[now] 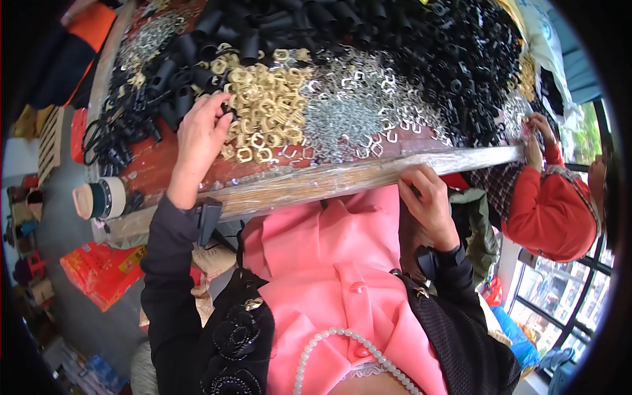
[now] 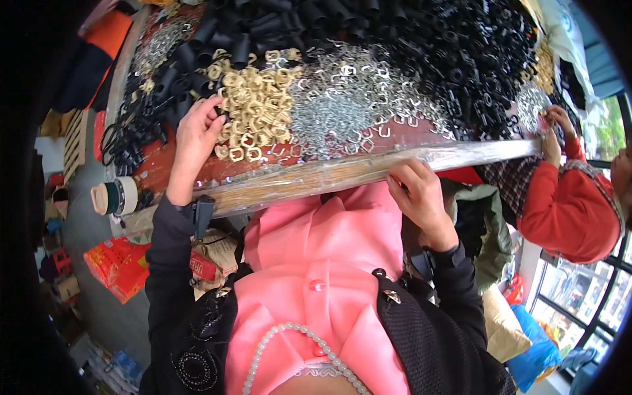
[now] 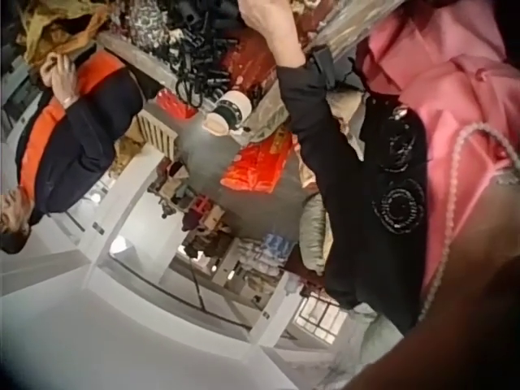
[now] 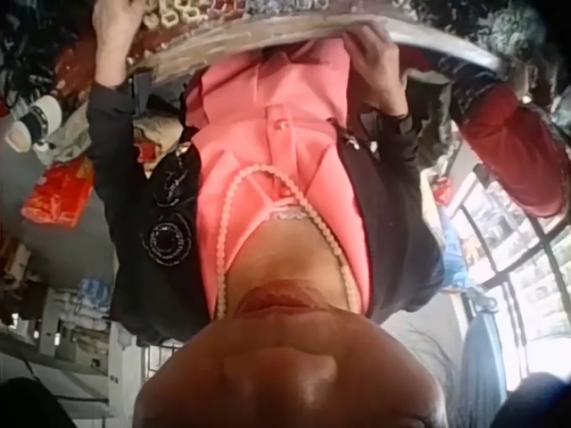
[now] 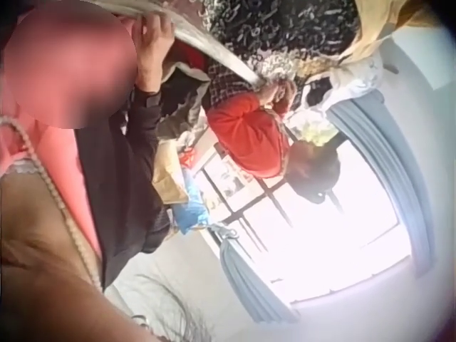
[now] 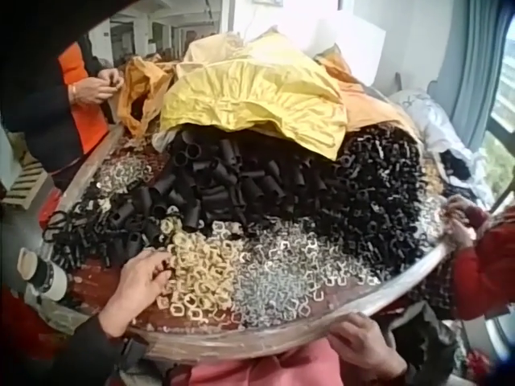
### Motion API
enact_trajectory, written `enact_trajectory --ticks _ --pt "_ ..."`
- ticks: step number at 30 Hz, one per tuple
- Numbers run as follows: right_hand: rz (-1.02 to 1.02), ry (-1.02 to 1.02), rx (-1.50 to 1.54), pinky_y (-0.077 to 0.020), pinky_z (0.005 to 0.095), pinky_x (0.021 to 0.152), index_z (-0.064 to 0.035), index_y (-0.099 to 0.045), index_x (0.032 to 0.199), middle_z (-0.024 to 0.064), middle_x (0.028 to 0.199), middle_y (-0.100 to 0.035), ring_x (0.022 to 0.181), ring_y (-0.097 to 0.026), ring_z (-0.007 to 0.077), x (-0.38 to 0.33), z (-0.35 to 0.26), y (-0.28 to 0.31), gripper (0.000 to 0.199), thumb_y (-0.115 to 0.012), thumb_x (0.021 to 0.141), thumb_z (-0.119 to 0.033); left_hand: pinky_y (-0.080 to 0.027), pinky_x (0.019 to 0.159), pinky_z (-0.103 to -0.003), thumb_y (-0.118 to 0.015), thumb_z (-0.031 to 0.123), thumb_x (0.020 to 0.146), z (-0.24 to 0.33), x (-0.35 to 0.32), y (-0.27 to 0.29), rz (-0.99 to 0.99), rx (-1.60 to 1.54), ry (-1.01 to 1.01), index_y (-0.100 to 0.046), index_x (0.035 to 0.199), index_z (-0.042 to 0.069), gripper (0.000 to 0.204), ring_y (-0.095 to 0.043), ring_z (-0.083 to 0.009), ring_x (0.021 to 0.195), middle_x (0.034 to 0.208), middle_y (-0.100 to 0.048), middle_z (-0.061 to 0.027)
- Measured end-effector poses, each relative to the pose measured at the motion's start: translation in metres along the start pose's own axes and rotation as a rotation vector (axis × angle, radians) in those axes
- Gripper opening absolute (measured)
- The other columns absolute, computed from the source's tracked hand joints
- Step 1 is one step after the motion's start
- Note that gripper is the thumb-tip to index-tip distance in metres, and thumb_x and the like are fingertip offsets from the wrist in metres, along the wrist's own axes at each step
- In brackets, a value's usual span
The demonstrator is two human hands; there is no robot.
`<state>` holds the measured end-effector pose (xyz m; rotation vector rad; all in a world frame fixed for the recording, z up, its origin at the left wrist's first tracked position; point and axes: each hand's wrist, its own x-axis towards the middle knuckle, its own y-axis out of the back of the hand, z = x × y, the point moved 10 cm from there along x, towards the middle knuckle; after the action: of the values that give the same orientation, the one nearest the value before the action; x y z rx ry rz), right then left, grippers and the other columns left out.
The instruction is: The person reaches into a bag to retrieve a black plastic component, then picks up a metal clip and a tan plastic buckle from the table. They fit the metal clip and tan buckle onto the black component by hand before repeating the process.
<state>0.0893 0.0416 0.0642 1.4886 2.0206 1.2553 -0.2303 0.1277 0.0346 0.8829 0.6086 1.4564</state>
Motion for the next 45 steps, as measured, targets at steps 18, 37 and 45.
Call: enact_trajectory --ticks 18,37,45 --pt "-0.116 -0.061 0.026 -0.0409 0.033 0.055 -0.0009 -0.051 0.077 0.0121 0.07 -0.051 0.062 -0.052 0.0274 0.064 0.04 -0.045 0.009 -0.056 0.072 -0.007 -0.042 0.067 -0.039 -0.062 0.0 0.063 0.013 0.0 0.007 -0.078 0.237 -0.088 -0.047 0.094 0.005 0.035 -0.051 -0.0332 0.081 0.094 -0.045 -0.0121" --pt "0.028 -0.135 0.177 -0.0439 0.0271 0.058 0.0001 -0.049 0.092 0.0116 0.071 -0.058 0.065 -0.058 0.0201 0.052 0.041 -0.034 0.013 -0.048 0.08 -0.004 -0.044 0.064 -0.036 -0.065 0.006 0.062 0.045 -0.006 0.007 -0.119 0.174 -0.301 -0.049 0.093 0.004 0.035 -0.052 -0.0299 0.076 0.09 -0.048 -0.0097" --pt "0.08 -0.179 0.295 -0.0442 0.0243 0.057 0.0 -0.049 0.091 0.0095 0.072 -0.059 0.064 -0.058 0.016 0.05 0.048 -0.03 0.011 -0.05 0.08 -0.003 -0.044 0.065 -0.036 -0.065 0.008 0.063 0.024 -0.008 0.011 -0.203 -0.006 -0.067 -0.053 0.094 0.003 0.035 -0.053 -0.0308 0.076 0.084 -0.05 -0.0115"
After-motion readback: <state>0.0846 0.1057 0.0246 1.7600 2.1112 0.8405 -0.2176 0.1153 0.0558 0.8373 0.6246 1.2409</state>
